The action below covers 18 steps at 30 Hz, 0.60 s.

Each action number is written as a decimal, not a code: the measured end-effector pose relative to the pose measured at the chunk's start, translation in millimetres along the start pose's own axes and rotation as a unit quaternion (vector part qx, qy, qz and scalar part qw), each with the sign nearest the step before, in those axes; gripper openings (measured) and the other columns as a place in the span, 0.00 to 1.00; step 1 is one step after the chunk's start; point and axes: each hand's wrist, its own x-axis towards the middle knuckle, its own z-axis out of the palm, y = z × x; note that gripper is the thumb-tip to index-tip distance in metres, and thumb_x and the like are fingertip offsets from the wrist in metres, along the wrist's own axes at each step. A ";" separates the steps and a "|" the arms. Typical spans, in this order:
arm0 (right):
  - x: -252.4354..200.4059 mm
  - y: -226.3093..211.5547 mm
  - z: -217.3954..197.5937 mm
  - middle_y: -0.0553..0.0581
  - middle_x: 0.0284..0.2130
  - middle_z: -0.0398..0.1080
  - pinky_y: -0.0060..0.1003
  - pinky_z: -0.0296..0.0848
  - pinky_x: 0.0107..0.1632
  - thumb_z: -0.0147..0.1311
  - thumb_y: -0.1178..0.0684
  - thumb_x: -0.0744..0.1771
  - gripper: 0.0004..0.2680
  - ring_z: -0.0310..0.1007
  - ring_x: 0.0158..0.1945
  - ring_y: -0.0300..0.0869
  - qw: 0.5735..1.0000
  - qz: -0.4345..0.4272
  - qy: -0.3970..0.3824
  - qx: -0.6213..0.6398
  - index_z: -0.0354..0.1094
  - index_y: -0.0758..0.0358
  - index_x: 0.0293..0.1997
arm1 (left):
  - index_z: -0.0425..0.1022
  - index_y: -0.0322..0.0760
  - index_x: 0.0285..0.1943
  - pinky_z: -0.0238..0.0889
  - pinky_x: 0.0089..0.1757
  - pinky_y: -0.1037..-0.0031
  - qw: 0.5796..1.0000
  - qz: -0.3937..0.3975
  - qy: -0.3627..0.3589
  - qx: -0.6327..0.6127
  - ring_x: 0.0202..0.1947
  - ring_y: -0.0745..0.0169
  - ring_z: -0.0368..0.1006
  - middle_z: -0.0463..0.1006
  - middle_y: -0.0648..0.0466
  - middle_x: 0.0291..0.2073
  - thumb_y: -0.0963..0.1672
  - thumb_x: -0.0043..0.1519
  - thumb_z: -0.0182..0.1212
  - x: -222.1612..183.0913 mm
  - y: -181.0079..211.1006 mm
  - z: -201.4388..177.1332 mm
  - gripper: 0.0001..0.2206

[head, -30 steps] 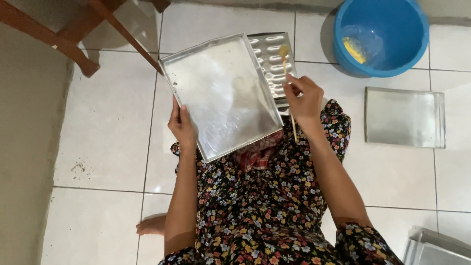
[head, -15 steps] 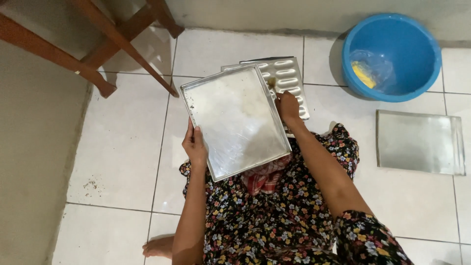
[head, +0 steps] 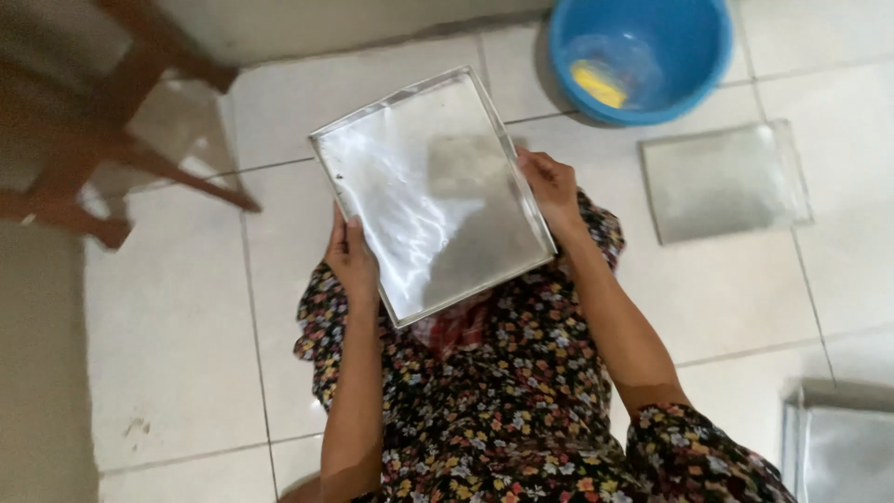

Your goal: Applying grease to a flat baking tray and a molded tray using a brush and a cloth to prepare them for baking.

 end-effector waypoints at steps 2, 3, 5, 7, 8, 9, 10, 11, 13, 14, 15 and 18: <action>-21.3 -22.2 -37.3 0.65 0.46 0.78 0.42 0.76 0.51 0.60 0.54 0.70 0.09 0.74 0.48 0.42 0.999 0.006 0.050 -0.019 0.76 0.65 0.55 | 0.66 0.40 0.74 0.62 0.64 0.66 0.998 -0.024 -0.063 0.003 0.67 0.57 0.66 0.70 0.45 0.68 0.42 0.73 0.57 -13.0 2.0 30.6 0.19; -27.9 -34.9 -51.5 0.67 0.48 0.77 0.45 0.76 0.53 0.63 0.57 0.68 0.12 0.77 0.48 0.48 0.998 0.002 0.061 -0.030 0.74 0.67 0.57 | 0.65 0.43 0.75 0.61 0.65 0.66 0.995 -0.031 -0.090 0.010 0.69 0.57 0.65 0.69 0.48 0.70 0.42 0.73 0.56 -17.3 4.5 44.7 0.20; -37.1 -19.1 -106.4 0.63 0.45 0.77 0.44 0.75 0.54 0.64 0.58 0.67 0.11 0.76 0.47 0.44 0.993 -0.004 0.111 -0.048 0.75 0.65 0.56 | 0.62 0.42 0.77 0.58 0.66 0.64 0.987 -0.045 -0.151 0.016 0.71 0.55 0.61 0.65 0.45 0.72 0.42 0.73 0.55 -48.4 3.6 86.6 0.22; -50.0 -6.7 -162.9 0.59 0.43 0.78 0.42 0.75 0.56 0.66 0.58 0.66 0.11 0.75 0.46 0.39 0.987 -0.010 0.148 -0.063 0.77 0.62 0.55 | 0.58 0.42 0.79 0.55 0.68 0.61 0.978 -0.054 -0.200 0.025 0.72 0.52 0.57 0.61 0.43 0.74 0.41 0.73 0.53 -81.0 2.4 119.7 0.24; -57.7 -2.3 -192.7 0.59 0.43 0.77 0.43 0.74 0.57 0.66 0.59 0.66 0.12 0.75 0.46 0.40 0.985 -0.014 0.154 -0.079 0.76 0.63 0.55 | 0.54 0.41 0.80 0.53 0.68 0.58 0.963 -0.080 -0.257 0.020 0.73 0.48 0.55 0.58 0.41 0.76 0.42 0.73 0.54 -96.5 0.9 134.5 0.26; -62.4 1.7 -221.5 0.60 0.43 0.76 0.44 0.73 0.57 0.67 0.59 0.66 0.13 0.75 0.46 0.40 0.983 -0.020 0.155 -0.094 0.76 0.63 0.56 | 0.50 0.40 0.82 0.51 0.69 0.55 0.946 -0.105 -0.307 0.014 0.74 0.44 0.53 0.54 0.38 0.77 0.42 0.72 0.54 -111.9 -0.7 148.4 0.28; -68.0 6.2 -249.6 0.60 0.43 0.76 0.44 0.73 0.57 0.67 0.59 0.66 0.13 0.75 0.46 0.40 0.981 -0.021 0.165 -0.096 0.76 0.63 0.56 | 0.50 0.40 0.82 0.51 0.69 0.55 0.943 -0.104 -0.317 0.011 0.74 0.44 0.53 0.54 0.38 0.77 0.42 0.72 0.54 -122.5 -17.5 166.9 0.28; -71.9 10.7 -277.5 0.59 0.43 0.77 0.43 0.74 0.55 0.67 0.60 0.66 0.12 0.76 0.46 0.41 0.974 -0.020 0.181 -0.135 0.77 0.63 0.55 | 0.48 0.42 0.83 0.43 0.70 0.52 0.924 -0.126 -0.361 0.028 0.76 0.39 0.47 0.47 0.37 0.78 0.42 0.72 0.55 -133.4 -34.2 185.3 0.30; -77.9 20.4 -326.5 0.59 0.43 0.78 0.42 0.74 0.53 0.68 0.60 0.66 0.12 0.77 0.45 0.42 0.963 -0.020 0.202 -0.175 0.78 0.63 0.54 | 0.47 0.43 0.84 0.36 0.71 0.49 0.900 -0.146 -0.408 0.043 0.78 0.35 0.40 0.40 0.36 0.79 0.42 0.71 0.57 -155.7 -48.7 224.6 0.32; -79.6 26.0 -347.7 0.59 0.42 0.78 0.43 0.74 0.52 0.67 0.61 0.66 0.11 0.76 0.45 0.42 0.955 -0.014 0.224 -0.195 0.78 0.62 0.54 | 0.43 0.44 0.85 0.34 0.71 0.49 0.877 -0.177 -0.445 0.047 0.78 0.36 0.38 0.38 0.37 0.79 0.44 0.71 0.58 -167.0 -46.7 245.3 0.34; -78.9 32.0 -369.0 0.60 0.41 0.78 0.44 0.74 0.51 0.67 0.62 0.66 0.11 0.76 0.45 0.43 0.946 -0.009 0.244 -0.214 0.78 0.62 0.54 | 0.40 0.44 0.85 0.33 0.71 0.49 0.851 -0.206 -0.480 0.051 0.79 0.37 0.35 0.36 0.37 0.79 0.45 0.71 0.59 -177.2 -45.3 266.8 0.36; -60.7 83.1 -423.4 0.63 0.40 0.78 0.43 0.76 0.48 0.66 0.63 0.65 0.11 0.79 0.43 0.50 0.912 0.038 0.306 -0.270 0.79 0.61 0.52 | 0.42 0.43 0.85 0.43 0.70 0.49 0.842 -0.234 -0.487 0.020 0.76 0.42 0.46 0.44 0.37 0.77 0.44 0.71 0.60 -204.5 -142.6 318.1 0.36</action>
